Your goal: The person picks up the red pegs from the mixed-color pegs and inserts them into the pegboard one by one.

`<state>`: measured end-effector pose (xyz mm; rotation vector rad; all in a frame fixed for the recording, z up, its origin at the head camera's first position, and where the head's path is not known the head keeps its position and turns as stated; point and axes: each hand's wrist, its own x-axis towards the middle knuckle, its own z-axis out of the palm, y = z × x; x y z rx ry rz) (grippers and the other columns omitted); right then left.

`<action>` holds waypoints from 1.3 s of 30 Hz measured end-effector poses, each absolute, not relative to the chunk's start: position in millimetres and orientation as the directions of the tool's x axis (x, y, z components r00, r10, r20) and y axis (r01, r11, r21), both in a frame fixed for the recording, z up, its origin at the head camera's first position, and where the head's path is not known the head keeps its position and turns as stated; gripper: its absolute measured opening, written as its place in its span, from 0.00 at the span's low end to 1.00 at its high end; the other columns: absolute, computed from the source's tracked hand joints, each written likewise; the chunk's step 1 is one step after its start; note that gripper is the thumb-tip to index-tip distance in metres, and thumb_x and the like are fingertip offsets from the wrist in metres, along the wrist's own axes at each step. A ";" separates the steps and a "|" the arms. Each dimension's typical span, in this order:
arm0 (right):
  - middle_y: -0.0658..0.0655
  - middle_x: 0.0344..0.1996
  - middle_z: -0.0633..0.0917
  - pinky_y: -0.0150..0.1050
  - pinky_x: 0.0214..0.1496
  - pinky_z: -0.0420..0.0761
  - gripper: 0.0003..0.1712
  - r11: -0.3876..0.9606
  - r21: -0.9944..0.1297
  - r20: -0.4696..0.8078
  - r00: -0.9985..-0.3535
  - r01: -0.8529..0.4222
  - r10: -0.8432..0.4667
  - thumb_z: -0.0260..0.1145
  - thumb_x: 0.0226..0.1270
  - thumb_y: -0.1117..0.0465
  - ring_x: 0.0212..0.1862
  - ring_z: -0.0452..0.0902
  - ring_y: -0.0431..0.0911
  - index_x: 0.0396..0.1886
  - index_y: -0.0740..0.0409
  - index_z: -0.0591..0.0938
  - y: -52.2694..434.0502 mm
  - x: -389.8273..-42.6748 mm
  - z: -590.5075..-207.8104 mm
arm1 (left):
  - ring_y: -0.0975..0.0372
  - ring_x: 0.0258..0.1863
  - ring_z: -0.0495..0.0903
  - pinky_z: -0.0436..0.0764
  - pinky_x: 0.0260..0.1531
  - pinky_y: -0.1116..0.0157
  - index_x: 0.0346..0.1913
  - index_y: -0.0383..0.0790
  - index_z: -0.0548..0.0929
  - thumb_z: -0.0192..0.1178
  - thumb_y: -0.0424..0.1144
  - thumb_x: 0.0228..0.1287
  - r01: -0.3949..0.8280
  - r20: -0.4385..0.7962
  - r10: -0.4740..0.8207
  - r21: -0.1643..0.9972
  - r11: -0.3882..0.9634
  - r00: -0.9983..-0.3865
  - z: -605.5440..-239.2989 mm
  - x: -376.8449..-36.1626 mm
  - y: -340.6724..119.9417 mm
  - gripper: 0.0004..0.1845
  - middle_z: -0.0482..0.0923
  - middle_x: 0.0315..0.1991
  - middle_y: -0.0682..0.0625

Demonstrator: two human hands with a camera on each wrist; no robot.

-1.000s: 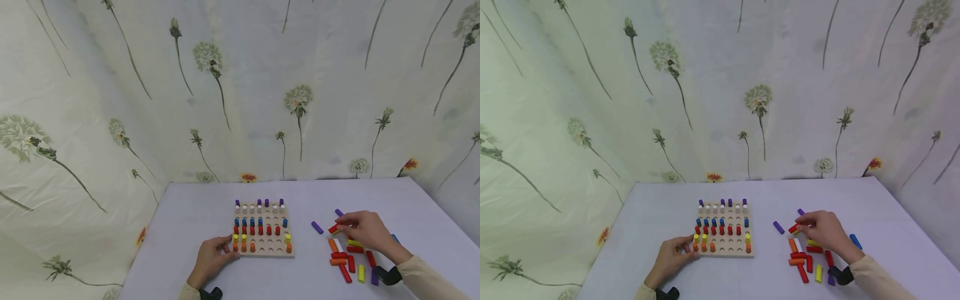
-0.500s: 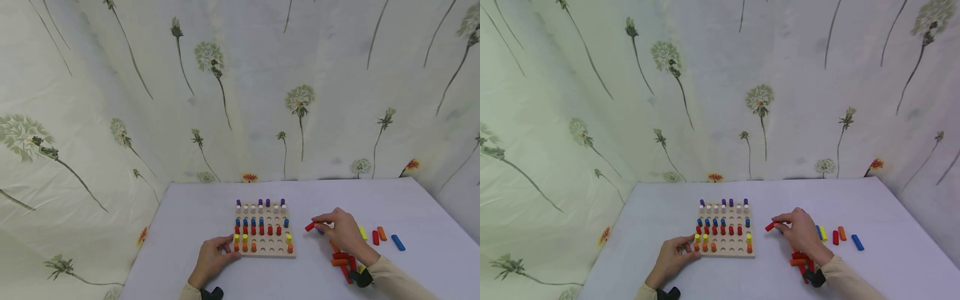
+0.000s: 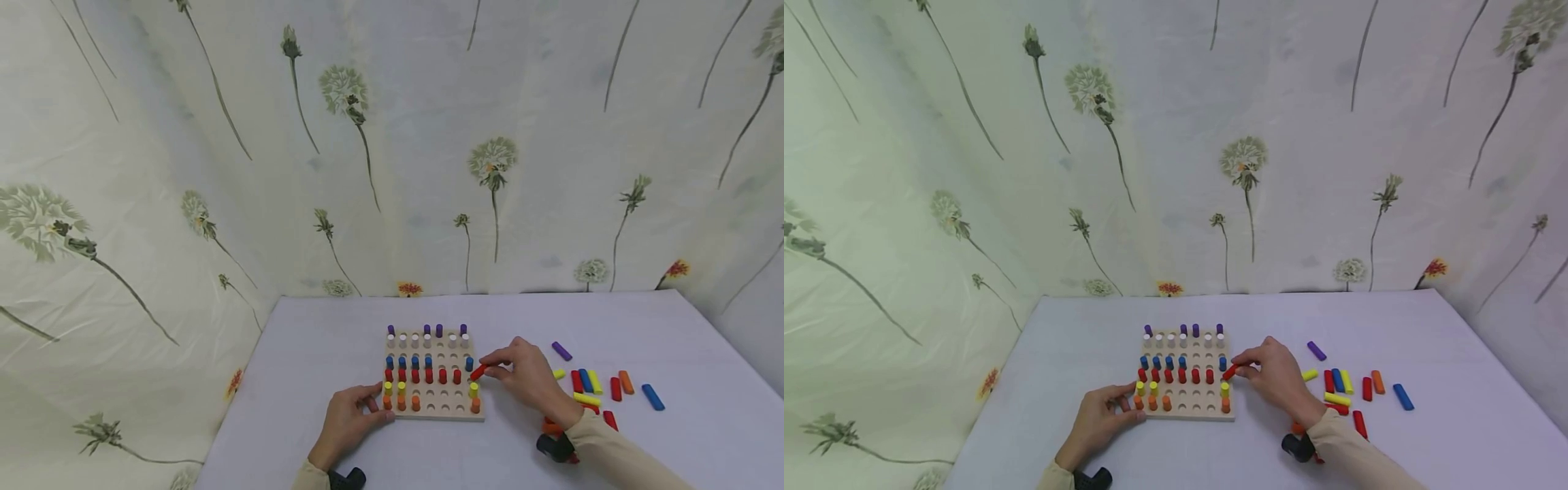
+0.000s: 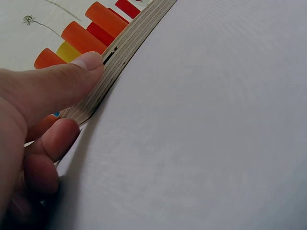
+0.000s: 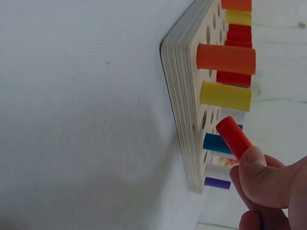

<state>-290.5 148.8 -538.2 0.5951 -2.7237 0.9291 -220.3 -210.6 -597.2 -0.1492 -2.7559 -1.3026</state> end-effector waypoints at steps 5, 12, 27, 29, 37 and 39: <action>0.43 0.28 0.86 0.34 0.37 0.69 0.10 0.733 -0.526 0.279 -0.901 -0.432 -0.331 0.82 0.59 0.65 0.37 0.70 0.44 0.40 0.50 0.96 141.5 -291.2 -541.3 | 0.70 0.21 0.68 0.62 0.22 0.72 0.61 0.43 0.89 0.81 0.52 0.55 0.113 0.106 0.048 0.772 0.625 -0.993 -597.1 -220.7 -210.1 0.32 0.81 0.28 0.61; 0.44 0.29 0.86 0.34 0.36 0.68 0.10 0.759 -0.466 0.292 -0.889 -0.455 -0.353 0.82 0.58 0.66 0.37 0.66 0.41 0.39 0.51 0.95 135.0 -289.8 -540.2 | 0.70 0.20 0.67 0.61 0.21 0.72 0.61 0.43 0.89 0.81 0.53 0.55 0.121 0.118 0.047 0.760 0.638 -0.992 -596.3 -220.5 -211.0 0.32 0.81 0.28 0.61; 0.44 0.29 0.90 0.32 0.36 0.70 0.11 0.759 -0.376 0.368 -0.837 -0.532 -0.405 0.84 0.54 0.67 0.36 0.65 0.39 0.37 0.52 0.95 128.7 -288.3 -541.4 | 0.70 0.21 0.67 0.61 0.22 0.71 0.61 0.42 0.89 0.82 0.52 0.55 0.116 0.117 0.042 0.761 0.639 -0.992 -593.8 -218.5 -209.3 0.32 0.81 0.27 0.61; 0.44 0.30 0.90 0.32 0.36 0.70 0.11 0.756 -0.374 0.372 -0.834 -0.537 -0.408 0.84 0.54 0.67 0.37 0.65 0.39 0.38 0.52 0.95 128.2 -288.0 -541.5 | 0.69 0.21 0.67 0.61 0.22 0.71 0.61 0.43 0.89 0.82 0.52 0.54 0.114 0.115 0.039 0.763 0.637 -0.993 -594.0 -218.8 -209.2 0.32 0.80 0.27 0.61; 0.43 0.28 0.89 0.32 0.37 0.71 0.11 0.764 -0.376 0.371 -0.841 -0.525 -0.395 0.84 0.54 0.66 0.37 0.65 0.39 0.37 0.50 0.95 123.6 -286.3 -541.9 | 0.69 0.21 0.68 0.61 0.21 0.72 0.61 0.43 0.89 0.82 0.53 0.54 0.108 0.109 0.037 0.768 0.631 -0.993 -596.8 -219.0 -209.5 0.33 0.81 0.28 0.62; 0.43 0.28 0.89 0.32 0.37 0.71 0.10 0.766 -0.382 0.364 -0.846 -0.517 -0.390 0.84 0.55 0.66 0.36 0.65 0.39 0.37 0.50 0.95 122.4 -286.1 -541.2 | 0.70 0.20 0.67 0.61 0.21 0.72 0.61 0.43 0.89 0.82 0.54 0.54 0.114 0.114 0.041 0.771 0.627 -0.993 -597.0 -219.2 -209.9 0.33 0.81 0.28 0.62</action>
